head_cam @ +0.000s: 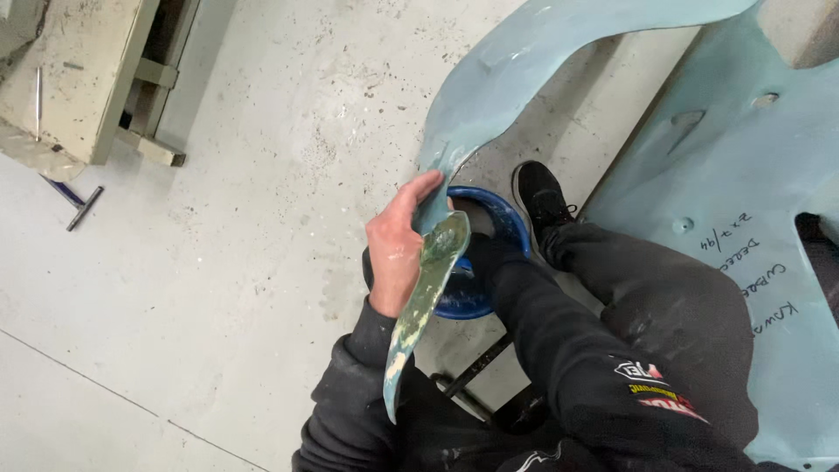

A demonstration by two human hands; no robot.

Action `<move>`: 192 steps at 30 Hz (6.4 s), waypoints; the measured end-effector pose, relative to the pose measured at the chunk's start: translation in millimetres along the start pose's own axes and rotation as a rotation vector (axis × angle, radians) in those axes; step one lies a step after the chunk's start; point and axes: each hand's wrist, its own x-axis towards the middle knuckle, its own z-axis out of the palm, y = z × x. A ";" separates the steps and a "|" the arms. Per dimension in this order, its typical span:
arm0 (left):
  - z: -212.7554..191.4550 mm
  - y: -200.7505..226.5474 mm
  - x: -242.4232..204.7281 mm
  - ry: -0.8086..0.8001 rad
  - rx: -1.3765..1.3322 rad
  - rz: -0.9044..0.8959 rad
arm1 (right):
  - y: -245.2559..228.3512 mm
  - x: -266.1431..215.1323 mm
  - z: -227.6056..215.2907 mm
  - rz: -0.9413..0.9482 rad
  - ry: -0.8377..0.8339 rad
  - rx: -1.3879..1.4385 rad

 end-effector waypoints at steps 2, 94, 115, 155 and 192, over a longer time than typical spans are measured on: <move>-1.1 6.7 0.3 0.008 0.005 -0.001 | -3.1 0.7 2.2 -0.035 -0.025 -0.046; 0.7 7.1 -2.7 0.114 0.194 0.298 | -212.9 -185.5 -196.1 -0.295 0.498 0.881; 1.2 4.7 -7.3 0.111 0.341 0.361 | -242.7 -167.8 -196.2 -0.191 0.782 0.646; 0.3 -5.6 -6.8 0.065 0.195 0.328 | -242.4 -158.8 -213.6 -0.101 0.564 0.775; 4.2 3.5 -4.7 0.157 0.177 0.310 | -247.9 -152.8 -213.3 0.069 0.590 0.777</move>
